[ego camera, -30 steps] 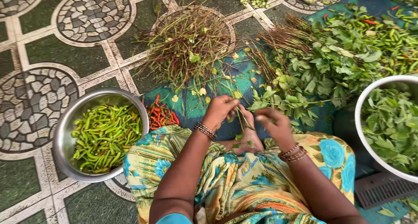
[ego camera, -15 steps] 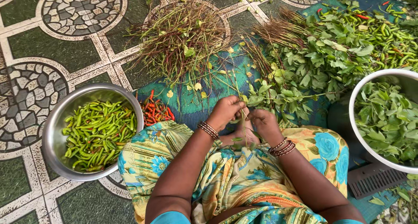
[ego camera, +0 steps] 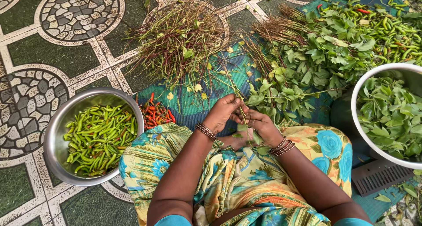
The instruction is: The person sits on a mat and sorts through piles of leafy greens and chilies. They pick up stems, remove leaves, and place them into a metal bowl while discarding the stems onto the mat.
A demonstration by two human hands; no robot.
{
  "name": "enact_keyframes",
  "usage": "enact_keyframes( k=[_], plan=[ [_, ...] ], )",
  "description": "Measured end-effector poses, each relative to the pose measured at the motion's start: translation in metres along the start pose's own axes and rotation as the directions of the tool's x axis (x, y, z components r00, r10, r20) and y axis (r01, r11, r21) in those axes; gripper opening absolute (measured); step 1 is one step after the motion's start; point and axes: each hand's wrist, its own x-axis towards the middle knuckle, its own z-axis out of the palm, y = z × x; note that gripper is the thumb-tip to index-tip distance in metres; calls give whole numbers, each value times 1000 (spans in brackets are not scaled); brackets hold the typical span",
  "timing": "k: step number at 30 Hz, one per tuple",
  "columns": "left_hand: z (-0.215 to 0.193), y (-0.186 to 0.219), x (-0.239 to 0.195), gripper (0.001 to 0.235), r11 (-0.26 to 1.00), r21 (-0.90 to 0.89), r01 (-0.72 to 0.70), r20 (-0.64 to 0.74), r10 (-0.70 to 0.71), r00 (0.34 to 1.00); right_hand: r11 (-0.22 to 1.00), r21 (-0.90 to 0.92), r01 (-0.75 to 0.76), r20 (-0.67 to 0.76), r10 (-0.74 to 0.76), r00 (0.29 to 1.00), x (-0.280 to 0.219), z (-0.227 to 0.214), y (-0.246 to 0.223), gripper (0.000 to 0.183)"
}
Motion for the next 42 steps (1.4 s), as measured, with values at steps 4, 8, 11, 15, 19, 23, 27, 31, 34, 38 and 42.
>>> enact_keyframes(
  k=[4,8,11,15,19,23,27,31,34,38,42],
  plan=[
    [5,0,-2,18,999,-22,-27,13,27,1000,999,-21,43,-103,-44,994,0,-4,13,20],
    [9,2,-1,17,999,-28,-41,-17,40,999,988,152,-3,-121,22,992,0,-6,14,17],
    [8,5,-2,17,999,-21,-40,-98,38,994,989,149,-28,-19,31,999,-4,-10,6,18],
    [5,10,-1,20,998,40,-46,-121,50,991,872,435,-226,-17,258,966,-4,-15,-1,21],
    [4,5,0,18,997,65,-45,-140,54,989,939,252,-234,68,224,972,-2,-15,11,17],
    [7,-1,3,17,995,84,-46,-153,58,986,985,32,-171,18,171,985,-1,-16,25,18],
    [9,-5,5,17,993,97,-71,-168,86,982,983,174,-65,4,65,998,-1,-16,29,12],
    [2,2,5,19,995,19,-95,-184,97,978,915,336,-222,67,212,975,-3,-14,23,17],
    [-3,5,3,19,982,-74,-173,-172,158,972,842,408,-353,177,306,935,-9,-11,21,24],
    [0,7,0,19,951,-184,-250,-167,221,961,774,535,-338,266,225,937,-11,-4,18,33],
    [7,10,-1,17,943,-189,-274,-176,242,954,663,685,-303,293,130,947,-11,5,7,24]
  ],
)
